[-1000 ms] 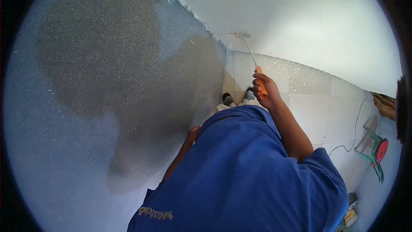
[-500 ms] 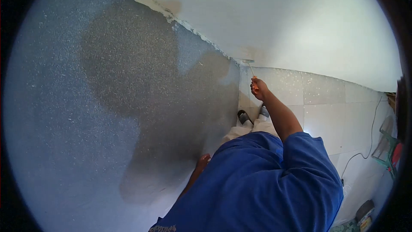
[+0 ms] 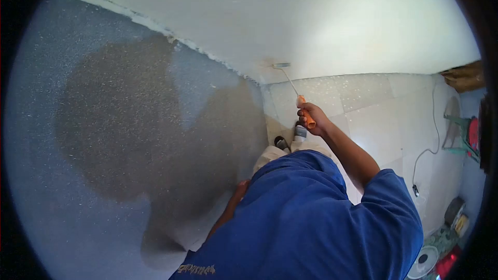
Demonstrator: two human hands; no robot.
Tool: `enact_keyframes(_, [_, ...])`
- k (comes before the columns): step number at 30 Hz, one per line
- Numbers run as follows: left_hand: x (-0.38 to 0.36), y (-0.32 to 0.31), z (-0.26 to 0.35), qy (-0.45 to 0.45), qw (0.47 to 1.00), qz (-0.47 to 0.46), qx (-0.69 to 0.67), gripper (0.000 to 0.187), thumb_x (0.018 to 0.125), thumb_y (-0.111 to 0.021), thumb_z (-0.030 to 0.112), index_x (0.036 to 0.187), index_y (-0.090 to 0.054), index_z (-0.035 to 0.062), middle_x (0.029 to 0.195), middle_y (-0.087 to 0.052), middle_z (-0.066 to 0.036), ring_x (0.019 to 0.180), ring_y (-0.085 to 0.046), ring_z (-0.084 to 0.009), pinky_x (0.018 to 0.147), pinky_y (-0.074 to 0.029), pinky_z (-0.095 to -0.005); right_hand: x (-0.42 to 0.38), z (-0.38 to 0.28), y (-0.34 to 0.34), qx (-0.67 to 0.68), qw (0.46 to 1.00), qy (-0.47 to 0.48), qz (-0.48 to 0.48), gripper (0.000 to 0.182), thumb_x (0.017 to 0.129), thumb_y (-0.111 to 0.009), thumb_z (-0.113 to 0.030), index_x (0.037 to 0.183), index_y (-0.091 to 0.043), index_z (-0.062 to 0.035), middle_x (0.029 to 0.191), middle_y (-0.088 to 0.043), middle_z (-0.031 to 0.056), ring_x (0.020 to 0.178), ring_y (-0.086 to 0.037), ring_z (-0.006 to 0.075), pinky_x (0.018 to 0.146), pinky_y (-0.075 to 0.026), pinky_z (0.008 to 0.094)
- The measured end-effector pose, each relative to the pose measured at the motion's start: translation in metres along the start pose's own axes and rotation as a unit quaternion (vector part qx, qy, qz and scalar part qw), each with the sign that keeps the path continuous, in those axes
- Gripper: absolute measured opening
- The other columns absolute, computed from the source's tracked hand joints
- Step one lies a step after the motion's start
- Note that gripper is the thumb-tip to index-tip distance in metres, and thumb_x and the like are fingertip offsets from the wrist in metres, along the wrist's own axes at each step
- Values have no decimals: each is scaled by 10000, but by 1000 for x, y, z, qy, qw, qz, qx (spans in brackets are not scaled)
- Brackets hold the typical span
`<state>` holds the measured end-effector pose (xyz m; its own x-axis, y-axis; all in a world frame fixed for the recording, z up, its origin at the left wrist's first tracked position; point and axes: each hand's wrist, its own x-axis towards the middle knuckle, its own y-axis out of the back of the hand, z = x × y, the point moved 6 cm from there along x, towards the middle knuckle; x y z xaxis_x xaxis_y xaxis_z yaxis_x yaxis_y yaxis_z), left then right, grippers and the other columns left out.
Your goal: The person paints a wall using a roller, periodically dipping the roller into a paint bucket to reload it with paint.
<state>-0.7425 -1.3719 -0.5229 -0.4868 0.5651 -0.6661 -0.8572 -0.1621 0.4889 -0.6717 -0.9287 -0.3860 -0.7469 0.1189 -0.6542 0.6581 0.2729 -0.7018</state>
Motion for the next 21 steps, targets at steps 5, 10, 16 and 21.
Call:
enact_keyframes(5, [52, 34, 50, 201, 957, -5, -209, 317, 843, -486, 353, 1078, -544, 149, 882, -572, 12, 778, -536, -128, 647, -426, -303, -107, 6, -28, -12, 997, 76, -22, 153, 829, -527, -184, 871, -389, -133, 594, -442, -6, 383, -412, 72, 307, -349, 202])
enact_keyframes(10, [94, 46, 67, 181, 963, -46, -194, 392, 827, -512, 435, 1144, -484, 206, 984, -559, 26, 779, -526, -137, 604, -400, -346, -176, 48, -25, -82, 987, 138, 21, 201, 843, -508, -183, 985, -413, -76, 597, -418, 24, 331, -372, 83, 282, -328, 203])
enact_keyframes(16, [82, 26, 84, 151, 971, -86, -166, 411, 797, -539, 456, 1123, -509, 205, 929, -554, 26, 731, -507, -130, 563, -373, -325, -199, 76, -21, -58, 987, 147, 40, 210, 861, -498, -208, 996, -418, -69, 586, -413, 25, 333, -384, 87, 292, -344, 199])
enact_keyframes(21, [68, 15, 63, 139, 978, -87, -128, 338, 787, -569, 395, 1022, -572, 153, 825, -562, 2, 607, -482, -119, 474, -375, -287, -207, 103, -6, -43, 987, 144, 56, 219, 869, -490, -247, 993, -416, -82, 589, -417, 22, 343, -400, 85, 300, -360, 201])
